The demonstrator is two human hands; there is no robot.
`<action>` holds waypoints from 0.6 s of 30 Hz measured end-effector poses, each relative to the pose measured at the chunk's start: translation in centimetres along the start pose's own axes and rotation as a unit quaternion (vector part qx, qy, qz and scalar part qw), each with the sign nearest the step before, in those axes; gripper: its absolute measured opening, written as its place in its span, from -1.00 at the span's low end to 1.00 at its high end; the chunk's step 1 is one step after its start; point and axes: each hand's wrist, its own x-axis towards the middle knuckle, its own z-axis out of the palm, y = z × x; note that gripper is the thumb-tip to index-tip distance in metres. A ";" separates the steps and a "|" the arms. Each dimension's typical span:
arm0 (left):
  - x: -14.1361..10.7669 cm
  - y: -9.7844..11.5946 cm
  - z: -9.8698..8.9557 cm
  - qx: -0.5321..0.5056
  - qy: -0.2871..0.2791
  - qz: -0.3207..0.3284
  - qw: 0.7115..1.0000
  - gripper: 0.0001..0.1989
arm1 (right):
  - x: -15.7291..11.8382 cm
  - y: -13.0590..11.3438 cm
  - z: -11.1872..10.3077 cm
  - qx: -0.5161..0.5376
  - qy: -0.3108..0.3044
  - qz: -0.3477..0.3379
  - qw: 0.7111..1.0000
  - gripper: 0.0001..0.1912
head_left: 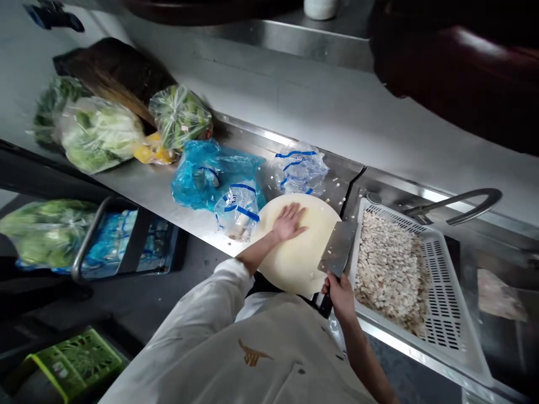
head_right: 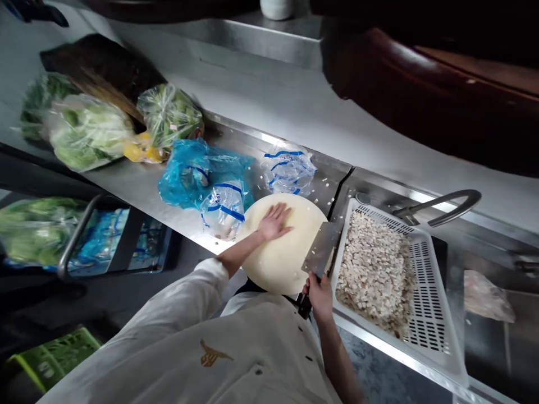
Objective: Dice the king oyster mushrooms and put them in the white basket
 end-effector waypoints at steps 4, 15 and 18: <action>8.2 3.0 2.2 -0.052 -0.083 0.109 0.989 -0.23 | 0.2 1.4 1.8 0.106 -0.012 0.034 0.994 -0.43; -9.4 4.9 -0.4 -0.110 -0.036 0.058 0.992 -0.38 | 0.2 4.4 1.1 0.110 -0.062 0.051 0.991 -0.58; -10.5 7.1 1.6 -0.070 0.087 -0.100 0.989 -0.34 | 0.1 4.4 2.5 0.059 -0.116 0.042 0.991 -0.73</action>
